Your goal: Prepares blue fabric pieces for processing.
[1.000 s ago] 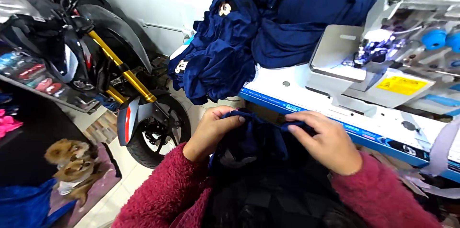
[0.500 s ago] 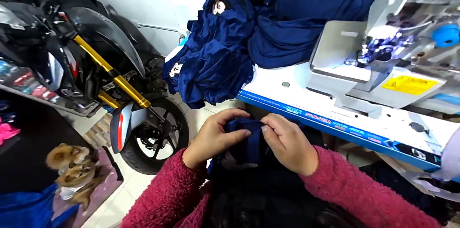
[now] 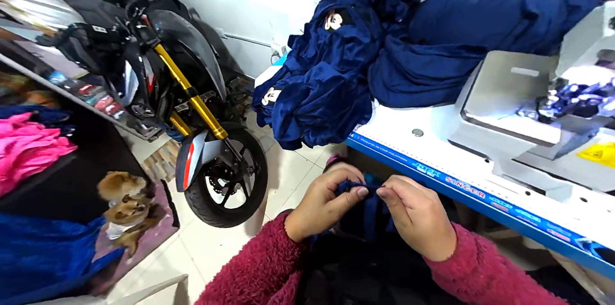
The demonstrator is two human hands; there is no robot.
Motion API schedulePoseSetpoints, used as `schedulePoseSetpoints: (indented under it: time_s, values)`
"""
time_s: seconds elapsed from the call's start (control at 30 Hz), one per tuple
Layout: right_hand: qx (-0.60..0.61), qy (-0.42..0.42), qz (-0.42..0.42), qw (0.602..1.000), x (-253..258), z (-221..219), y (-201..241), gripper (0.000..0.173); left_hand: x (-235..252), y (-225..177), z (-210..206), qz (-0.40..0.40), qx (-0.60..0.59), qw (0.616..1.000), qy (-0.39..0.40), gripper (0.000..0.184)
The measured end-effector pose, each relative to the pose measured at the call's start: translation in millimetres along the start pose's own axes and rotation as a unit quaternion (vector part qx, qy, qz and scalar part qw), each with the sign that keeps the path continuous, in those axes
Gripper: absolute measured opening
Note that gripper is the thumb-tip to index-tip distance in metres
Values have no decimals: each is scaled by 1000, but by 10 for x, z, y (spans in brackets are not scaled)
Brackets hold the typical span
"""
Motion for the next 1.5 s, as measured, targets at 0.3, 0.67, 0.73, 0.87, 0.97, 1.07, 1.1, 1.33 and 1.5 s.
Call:
schedulePoseSetpoints:
  time_s: [0.3,0.67,0.73,0.87,0.97,1.07,1.1,1.33,1.5]
  values:
    - [64,48,45,996,-51,-193,30,40,-237,34,132,65,-81,994,22,22]
    - [123,31,56,990,-83,-242,45,28,-385,-30,175,0,17,998,-53,11]
    - [136,34,48,989,-85,-246,20,28,-392,-8,170,-10,18,998,-59,10]
    - [144,28,30,989,-89,-275,-22,27,-397,32,169,-10,-23,998,-55,9]
    - [133,20,12,991,-114,-263,-58,25,-408,63,142,-10,-31,998,-57,10]
    - [134,52,-7,990,-92,-243,-48,22,-402,76,140,-15,-25,998,-57,11]
    - [141,74,-13,987,-78,-236,-31,22,-400,73,145,-17,-24,998,-56,12]
    - [174,159,-64,970,-63,-197,58,21,-418,47,136,-13,-29,999,-40,13]
    - [198,194,-78,958,-71,-165,100,21,-434,26,123,-7,-33,999,-24,13]
Point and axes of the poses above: each hand's wrist, its own x-axis towards the middle knuckle, its own z-axis out of the back of the hand, y = z × x, the point moved 4 cm from there along x, towards the middle knuckle, and after that the axes turned 7 degrees about -x, right-handed, at the moved point
